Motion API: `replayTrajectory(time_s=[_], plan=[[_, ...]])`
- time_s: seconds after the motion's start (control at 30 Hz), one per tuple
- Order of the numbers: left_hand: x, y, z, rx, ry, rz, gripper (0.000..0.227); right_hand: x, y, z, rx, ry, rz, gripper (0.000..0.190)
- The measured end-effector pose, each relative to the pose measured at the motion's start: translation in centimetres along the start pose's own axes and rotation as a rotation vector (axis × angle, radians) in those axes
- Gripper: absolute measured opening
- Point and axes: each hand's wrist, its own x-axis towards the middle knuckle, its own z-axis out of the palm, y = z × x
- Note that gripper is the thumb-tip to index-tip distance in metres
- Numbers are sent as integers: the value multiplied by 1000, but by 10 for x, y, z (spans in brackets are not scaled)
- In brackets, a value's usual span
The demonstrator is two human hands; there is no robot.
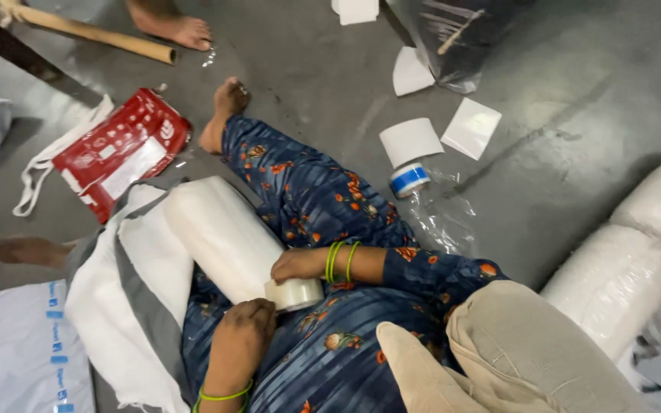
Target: The person sits on the floor and wraps clear packing tape around a white cylindrical roll resting on their lap, rotating the roll and smoothing the tape by hand, then tears the tape and presses the end down to secure the wrap.
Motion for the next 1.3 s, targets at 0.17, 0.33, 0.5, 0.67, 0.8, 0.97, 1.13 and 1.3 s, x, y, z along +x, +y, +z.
replayTrajectory(time_s=[0.17, 0.33, 0.5, 0.67, 0.8, 0.97, 1.13, 1.3], plan=[[-2, 0, 6, 50, 45, 16, 16, -2, -15, 1, 232, 39, 201, 30], [-1, -4, 4, 20, 57, 48, 16, 0, -14, -1, 126, 17, 168, 32], [-3, -10, 4, -155, -86, -65, 13, 0, -26, -1, -6, -38, 104, 28], [-6, -8, 13, -102, -57, -84, 11, 0, -33, 0, -69, -47, 145, 29], [-10, -7, 20, -119, -1, -61, 11, 1, -29, 4, -39, -61, 192, 29], [-3, 4, 12, -23, 8, -54, 13, 1, -41, 2, -43, -42, 248, 29], [14, 21, -15, -78, 171, 41, 15, 5, -25, 3, -126, -61, 18, 33], [5, 3, 6, -238, 33, -26, 14, -1, -45, 3, -233, -43, 242, 35]])
